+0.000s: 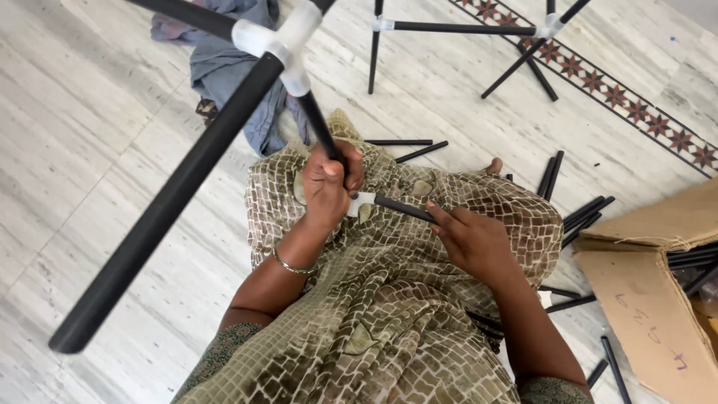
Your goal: The person assembles a metal frame structure by inserting black metal rods into white plastic connectors. They repeatedly pick up rods and connectors, join them to form cross-shaped units, and place the completed units on the floor.
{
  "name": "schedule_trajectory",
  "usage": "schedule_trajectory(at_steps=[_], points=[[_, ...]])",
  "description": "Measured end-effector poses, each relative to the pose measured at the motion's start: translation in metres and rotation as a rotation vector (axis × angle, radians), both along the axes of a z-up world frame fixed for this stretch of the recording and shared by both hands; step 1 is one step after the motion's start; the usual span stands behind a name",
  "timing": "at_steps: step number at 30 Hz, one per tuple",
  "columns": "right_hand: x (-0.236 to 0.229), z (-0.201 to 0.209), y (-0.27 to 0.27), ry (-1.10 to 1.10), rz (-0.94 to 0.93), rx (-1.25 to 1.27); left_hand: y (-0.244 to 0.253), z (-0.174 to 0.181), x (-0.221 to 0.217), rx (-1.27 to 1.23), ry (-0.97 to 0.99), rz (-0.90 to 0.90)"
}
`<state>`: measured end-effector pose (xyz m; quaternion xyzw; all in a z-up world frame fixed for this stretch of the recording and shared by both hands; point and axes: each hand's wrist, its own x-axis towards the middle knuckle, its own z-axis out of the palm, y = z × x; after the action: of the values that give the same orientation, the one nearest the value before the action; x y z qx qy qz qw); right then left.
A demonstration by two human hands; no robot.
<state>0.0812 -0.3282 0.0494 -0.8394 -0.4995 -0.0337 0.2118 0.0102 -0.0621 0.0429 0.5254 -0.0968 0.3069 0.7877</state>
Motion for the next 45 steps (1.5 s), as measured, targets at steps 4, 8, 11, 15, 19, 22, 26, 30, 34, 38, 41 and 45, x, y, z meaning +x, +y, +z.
schedule_trajectory(at_steps=[4, 8, 11, 15, 19, 22, 26, 30, 34, 38, 41, 45], points=[[0.001, 0.003, -0.002, 0.025, 0.017, 0.020, 0.000, 0.004, -0.001, -0.057, -0.006, -0.041], [-0.001, 0.005, -0.005, -0.095, 0.017, 0.034, -0.001, 0.004, 0.004, -0.088, -0.009, -0.077], [-0.001, 0.006, -0.006, -0.241, 0.019, 0.020, -0.004, 0.001, 0.008, -0.074, -0.006, -0.060], [0.002, 0.010, -0.004, -0.388, 0.046, 0.063, -0.003, 0.000, 0.012, -0.094, -0.013, -0.048], [0.009, 0.011, 0.001, -0.431, 0.074, 0.086, -0.004, -0.002, 0.008, -0.009, -0.018, 0.007], [0.013, 0.008, 0.005, -0.371, 0.077, 0.086, -0.001, 0.000, 0.006, -0.056, 0.028, -0.033], [0.017, 0.000, 0.013, -0.399, 0.069, 0.075, 0.010, 0.005, 0.011, 0.129, -0.003, -0.045], [0.015, -0.004, 0.013, -0.426, 0.052, 0.199, 0.023, 0.002, 0.010, 0.460, -0.031, -0.082], [0.015, -0.004, 0.017, -0.455, 0.072, 0.238, 0.016, -0.017, -0.005, 0.215, 0.269, -0.307], [0.012, -0.002, 0.020, -0.411, 0.100, 0.211, 0.019, -0.033, -0.012, 0.160, 0.244, -0.347], [0.018, 0.004, 0.018, -0.355, 0.120, 0.198, 0.017, -0.034, -0.012, 0.171, 0.230, -0.314], [0.025, 0.009, 0.019, -0.369, 0.142, 0.160, 0.014, -0.030, -0.015, 0.163, 0.241, -0.319]])
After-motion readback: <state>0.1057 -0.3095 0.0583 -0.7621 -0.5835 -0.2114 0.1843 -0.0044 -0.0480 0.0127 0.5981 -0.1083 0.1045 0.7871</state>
